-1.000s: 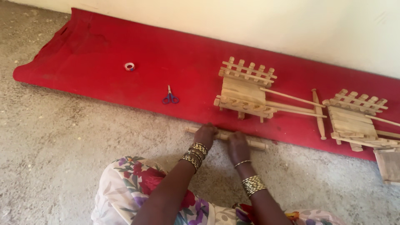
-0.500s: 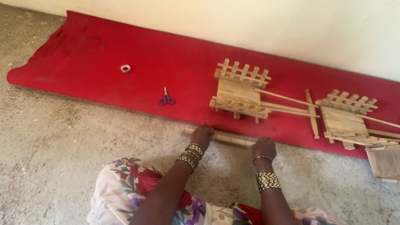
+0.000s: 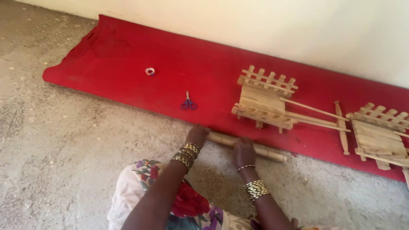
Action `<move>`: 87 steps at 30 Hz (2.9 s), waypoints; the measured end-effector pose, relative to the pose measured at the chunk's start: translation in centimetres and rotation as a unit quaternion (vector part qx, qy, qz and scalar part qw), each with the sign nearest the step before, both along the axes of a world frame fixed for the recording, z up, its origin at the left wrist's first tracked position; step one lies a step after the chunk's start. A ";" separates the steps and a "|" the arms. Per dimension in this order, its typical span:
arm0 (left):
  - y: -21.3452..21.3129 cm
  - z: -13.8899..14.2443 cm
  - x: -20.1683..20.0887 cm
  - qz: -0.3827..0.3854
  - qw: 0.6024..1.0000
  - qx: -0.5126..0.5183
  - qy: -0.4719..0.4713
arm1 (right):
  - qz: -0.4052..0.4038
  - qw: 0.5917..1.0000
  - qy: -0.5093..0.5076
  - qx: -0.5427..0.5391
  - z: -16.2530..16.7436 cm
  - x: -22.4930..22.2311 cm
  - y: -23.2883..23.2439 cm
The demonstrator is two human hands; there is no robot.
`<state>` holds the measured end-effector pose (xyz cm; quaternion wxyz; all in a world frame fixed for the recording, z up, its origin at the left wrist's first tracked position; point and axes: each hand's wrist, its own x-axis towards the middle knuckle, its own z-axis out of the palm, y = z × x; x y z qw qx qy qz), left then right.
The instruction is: The person sits on the floor and works on a small wooden cart toy, handling a cylindrical wooden rod and wrapping tape around it by hand, then fitting the rod to the wooden cart parts. Scissors and a tape roll lie on the mat beside the work.
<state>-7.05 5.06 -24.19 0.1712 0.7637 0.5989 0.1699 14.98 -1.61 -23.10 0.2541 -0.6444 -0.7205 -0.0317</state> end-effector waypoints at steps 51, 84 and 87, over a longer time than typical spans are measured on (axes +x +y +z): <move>-0.3 1.0 1.0 -0.029 0.992 0.046 0.117 | -0.150 0.986 -0.074 -0.018 -0.3 10.8 -2.2; -0.1 1.3 1.9 -0.027 0.995 0.033 0.093 | -0.247 0.948 0.103 -0.174 2.3 8.9 -4.1; -0.1 1.4 2.0 -0.030 0.996 0.032 0.084 | -0.228 0.955 0.109 -0.153 0.5 7.9 -3.6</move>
